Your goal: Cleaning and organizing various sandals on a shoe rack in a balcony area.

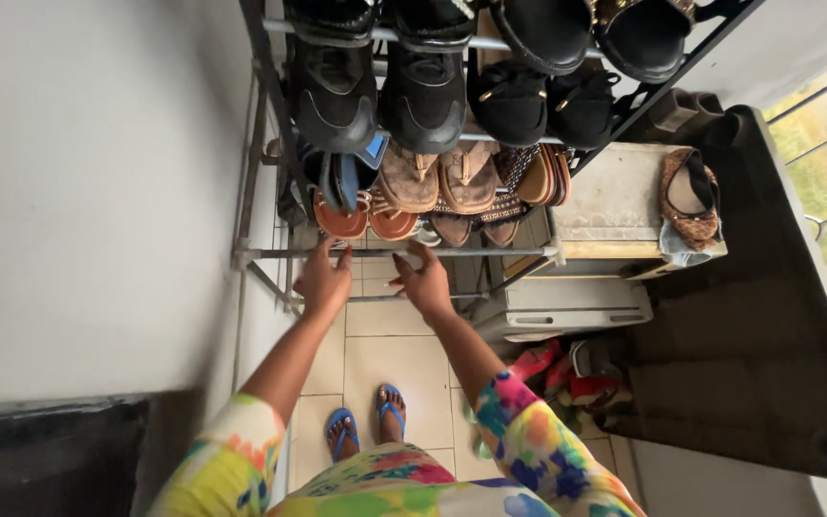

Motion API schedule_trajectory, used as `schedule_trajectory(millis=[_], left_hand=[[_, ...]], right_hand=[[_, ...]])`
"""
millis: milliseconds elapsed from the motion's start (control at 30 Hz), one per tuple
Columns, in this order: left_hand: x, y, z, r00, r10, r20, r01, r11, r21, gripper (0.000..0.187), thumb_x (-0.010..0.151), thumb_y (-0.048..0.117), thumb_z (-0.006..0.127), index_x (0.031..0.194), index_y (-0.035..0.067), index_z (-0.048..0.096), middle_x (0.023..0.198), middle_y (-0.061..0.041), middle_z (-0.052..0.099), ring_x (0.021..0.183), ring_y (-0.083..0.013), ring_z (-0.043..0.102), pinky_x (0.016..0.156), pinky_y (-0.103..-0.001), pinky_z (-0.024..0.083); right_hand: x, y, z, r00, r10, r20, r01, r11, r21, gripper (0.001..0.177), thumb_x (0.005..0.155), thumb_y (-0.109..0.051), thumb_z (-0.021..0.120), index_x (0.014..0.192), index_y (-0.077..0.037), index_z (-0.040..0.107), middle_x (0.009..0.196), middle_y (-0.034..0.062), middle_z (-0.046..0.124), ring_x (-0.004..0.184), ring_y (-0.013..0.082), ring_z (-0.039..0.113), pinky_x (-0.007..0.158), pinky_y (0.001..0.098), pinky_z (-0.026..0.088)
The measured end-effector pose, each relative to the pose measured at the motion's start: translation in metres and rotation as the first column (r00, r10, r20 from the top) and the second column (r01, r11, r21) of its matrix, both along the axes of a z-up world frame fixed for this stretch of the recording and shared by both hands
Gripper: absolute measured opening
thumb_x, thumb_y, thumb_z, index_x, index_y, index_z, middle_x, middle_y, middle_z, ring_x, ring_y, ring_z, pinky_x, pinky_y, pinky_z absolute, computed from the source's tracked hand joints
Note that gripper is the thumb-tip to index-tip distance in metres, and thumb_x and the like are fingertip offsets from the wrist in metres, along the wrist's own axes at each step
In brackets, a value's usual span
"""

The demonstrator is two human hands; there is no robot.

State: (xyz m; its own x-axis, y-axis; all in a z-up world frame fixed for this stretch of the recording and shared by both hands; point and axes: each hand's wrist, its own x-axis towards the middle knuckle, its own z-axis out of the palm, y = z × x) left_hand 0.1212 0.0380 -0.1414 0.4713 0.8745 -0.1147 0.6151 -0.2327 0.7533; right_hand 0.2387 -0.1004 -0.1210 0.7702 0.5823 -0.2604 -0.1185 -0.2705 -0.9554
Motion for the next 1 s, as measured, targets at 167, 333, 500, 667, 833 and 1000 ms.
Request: schedule_trajectory(millis=[167,333,500,667,833,1000], left_hand=[[-0.04,-0.051,-0.019,0.962,-0.105,0.251,0.129,0.988,-0.081,0.053,0.098,0.045,0.062,0.136,0.008,0.06,0.134,-0.019,0.063,0.126,-0.0356,0.059,0.103,-0.043,0.046],[-0.082,-0.095,0.039,0.883,-0.057,0.466,0.245,0.902,-0.355,0.053,0.098,0.046,0.055,0.131,0.007,0.065,0.129,-0.013,0.071,0.122,-0.0261,0.065,0.104,-0.035,0.046],[-0.087,-0.111,0.078,0.894,0.015,0.448,0.201,0.88,-0.431,0.056,0.101,0.05,0.051,0.133,0.006,0.065,0.129,-0.013,0.07,0.123,-0.0244,0.064,0.107,-0.033,0.044],[-0.079,-0.141,0.123,0.785,-0.129,0.605,0.265,0.954,-0.141,0.058,0.105,0.043,0.05,0.147,0.004,0.049,0.152,-0.018,0.052,0.141,-0.03,0.05,0.116,-0.039,0.038],[-0.086,-0.187,0.154,0.656,-0.434,0.617,0.296,0.9,0.319,0.058,0.113,0.034,0.048,0.16,0.003,0.034,0.17,-0.024,0.028,0.158,-0.0412,0.029,0.129,-0.05,0.026],[-0.09,-0.213,0.141,0.574,-0.492,0.655,0.422,0.863,0.278,0.072,0.107,0.041,0.05,0.161,0.001,0.026,0.169,-0.024,0.028,0.157,-0.0426,0.026,0.127,-0.055,0.018]], right_hand=[[-0.046,-0.039,0.016,0.996,0.053,-0.071,-0.045,0.992,0.12,0.048,0.098,-0.034,0.063,0.129,0.003,0.06,0.118,0.0151,0.072,0.078,0.0212,0.074,0.06,0.031,0.058],[-0.086,-0.081,0.037,0.964,0.077,-0.253,-0.051,0.993,0.106,0.055,0.098,-0.047,0.057,0.125,0.001,0.063,0.112,0.0144,0.075,0.083,0.0221,0.075,0.067,0.0321,0.059],[-0.103,-0.102,0.031,0.944,0.049,-0.327,-0.002,0.99,0.141,0.056,0.1,-0.047,0.052,0.127,0.001,0.063,0.117,0.0151,0.074,0.098,0.0239,0.074,0.08,0.0342,0.059],[-0.113,-0.1,0.044,0.877,0.01,-0.481,0.121,0.963,0.241,0.059,0.101,-0.051,0.044,0.135,-0.004,0.058,0.13,0.0155,0.068,0.113,0.0259,0.067,0.093,0.04,0.055],[-0.128,-0.109,0.051,0.746,0.229,-0.625,0.186,0.83,0.526,0.071,0.109,-0.057,0.039,0.146,0.003,0.049,0.135,0.0207,0.06,0.121,0.0334,0.06,0.107,0.0493,0.047],[-0.143,-0.117,0.106,0.749,0.32,-0.58,0.15,0.771,0.619,0.094,0.096,-0.075,0.031,0.151,0.0,0.037,0.149,0.0269,0.052,0.135,0.0422,0.052,0.112,0.0523,0.041]])
